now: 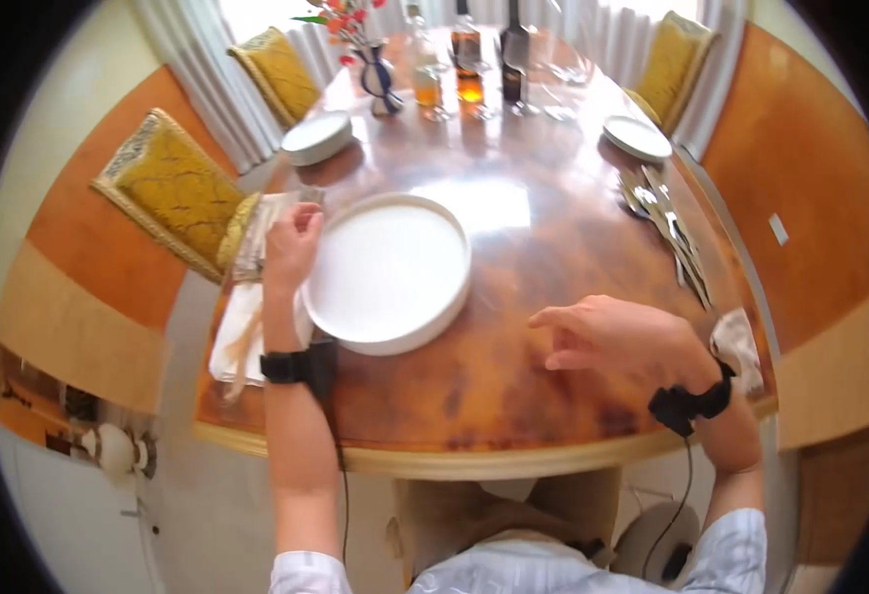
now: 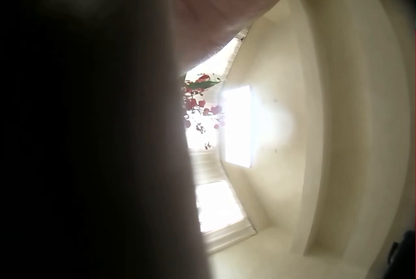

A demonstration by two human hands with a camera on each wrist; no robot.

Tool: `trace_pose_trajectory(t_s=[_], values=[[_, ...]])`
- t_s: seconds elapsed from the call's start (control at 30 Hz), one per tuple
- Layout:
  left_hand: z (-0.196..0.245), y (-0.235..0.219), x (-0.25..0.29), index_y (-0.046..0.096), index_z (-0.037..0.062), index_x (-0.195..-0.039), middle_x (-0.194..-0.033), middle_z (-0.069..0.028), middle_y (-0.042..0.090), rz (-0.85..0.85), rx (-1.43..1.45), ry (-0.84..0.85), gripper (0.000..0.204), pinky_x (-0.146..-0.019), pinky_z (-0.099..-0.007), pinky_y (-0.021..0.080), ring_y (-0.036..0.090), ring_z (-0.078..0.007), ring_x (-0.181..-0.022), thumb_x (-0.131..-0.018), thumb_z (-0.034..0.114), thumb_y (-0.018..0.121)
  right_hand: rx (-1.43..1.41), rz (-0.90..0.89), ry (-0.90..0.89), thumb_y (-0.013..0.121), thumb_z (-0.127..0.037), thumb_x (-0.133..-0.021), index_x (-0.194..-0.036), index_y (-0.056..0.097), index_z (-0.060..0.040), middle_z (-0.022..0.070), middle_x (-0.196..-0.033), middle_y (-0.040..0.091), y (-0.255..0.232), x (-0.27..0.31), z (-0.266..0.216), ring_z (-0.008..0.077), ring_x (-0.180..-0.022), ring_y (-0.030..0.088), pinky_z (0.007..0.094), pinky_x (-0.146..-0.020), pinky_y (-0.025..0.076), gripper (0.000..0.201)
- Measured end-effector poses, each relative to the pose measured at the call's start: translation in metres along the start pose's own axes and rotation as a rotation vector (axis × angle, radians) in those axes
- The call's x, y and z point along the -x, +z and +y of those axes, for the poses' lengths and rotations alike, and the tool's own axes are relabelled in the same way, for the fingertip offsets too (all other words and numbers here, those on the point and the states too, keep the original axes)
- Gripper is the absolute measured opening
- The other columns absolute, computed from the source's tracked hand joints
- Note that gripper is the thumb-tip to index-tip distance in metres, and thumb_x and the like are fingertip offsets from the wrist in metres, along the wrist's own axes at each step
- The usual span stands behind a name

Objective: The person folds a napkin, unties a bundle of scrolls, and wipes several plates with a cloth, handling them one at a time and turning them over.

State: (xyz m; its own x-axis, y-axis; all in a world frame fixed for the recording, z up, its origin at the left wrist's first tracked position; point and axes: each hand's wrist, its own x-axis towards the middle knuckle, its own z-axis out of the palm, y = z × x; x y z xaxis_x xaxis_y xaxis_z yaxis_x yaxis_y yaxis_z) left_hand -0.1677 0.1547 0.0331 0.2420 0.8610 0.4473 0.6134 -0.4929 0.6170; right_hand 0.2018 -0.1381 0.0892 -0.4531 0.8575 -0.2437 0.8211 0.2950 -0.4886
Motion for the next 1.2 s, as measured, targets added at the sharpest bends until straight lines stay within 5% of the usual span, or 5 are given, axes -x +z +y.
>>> trace_pose_trajectory(t_s=[0.33,0.73,0.83,1.03,1.2], values=[[-0.013,-0.009,0.020,0.068,-0.0043,-0.122,-0.097,-0.0165,0.075,-0.332,-0.182,-0.102,0.041,-0.082,-0.0359,0.054,0.070,-0.0205,-0.090,-0.102,0.031,0.062,-0.920,0.204,0.084,0.061,-0.024,-0.106,-0.143,0.054,0.0042,0.0093,-0.098,0.077,0.038,-0.099,0.042,0.0100,-0.072,0.067,0.0253,-0.058,0.056,0.047],[-0.001,0.002,0.021,0.069,-0.0024,-0.117,-0.099,-0.0257,0.073,-0.278,-0.049,-0.316,0.047,-0.086,-0.0434,0.054,0.071,-0.0381,-0.095,-0.103,0.041,0.058,-1.293,-0.106,-0.193,0.069,-0.022,-0.103,-0.168,-0.004,-0.0066,0.0195,-0.161,0.034,0.052,-0.088,0.037,0.0224,-0.122,0.060,0.0318,-0.084,0.060,0.098],[0.005,0.000,0.019,0.067,-0.0036,-0.121,-0.099,-0.0099,0.073,-0.240,-0.083,-0.322,0.043,-0.082,-0.0331,0.053,0.066,-0.0149,-0.089,-0.106,0.035,0.058,-1.302,-0.068,-0.185,0.065,-0.009,-0.103,-0.169,0.002,-0.0121,0.0164,-0.163,0.032,0.051,-0.090,0.032,0.0263,-0.128,0.060,0.0319,-0.086,0.062,0.091],[-0.026,0.013,0.018,0.067,-0.0031,-0.121,-0.098,-0.0103,0.074,-0.192,0.025,-0.338,0.041,-0.082,-0.0328,0.053,0.066,-0.0153,-0.087,-0.105,0.033,0.059,-1.365,0.110,-0.237,0.066,-0.016,-0.104,-0.168,0.009,-0.0062,0.0209,-0.165,0.029,0.050,-0.096,0.034,0.0271,-0.131,0.057,0.0344,-0.083,0.062,0.086],[-0.021,0.006,0.019,0.068,-0.0035,-0.120,-0.097,-0.0101,0.074,-0.232,-0.021,-0.302,0.040,-0.080,-0.0340,0.055,0.068,-0.0166,-0.086,-0.104,0.032,0.062,-0.946,0.359,-0.108,0.061,-0.010,-0.105,-0.150,0.046,-0.0015,0.0132,-0.121,0.069,0.042,-0.092,0.032,0.0173,-0.094,0.072,0.0298,-0.071,0.061,0.048]])
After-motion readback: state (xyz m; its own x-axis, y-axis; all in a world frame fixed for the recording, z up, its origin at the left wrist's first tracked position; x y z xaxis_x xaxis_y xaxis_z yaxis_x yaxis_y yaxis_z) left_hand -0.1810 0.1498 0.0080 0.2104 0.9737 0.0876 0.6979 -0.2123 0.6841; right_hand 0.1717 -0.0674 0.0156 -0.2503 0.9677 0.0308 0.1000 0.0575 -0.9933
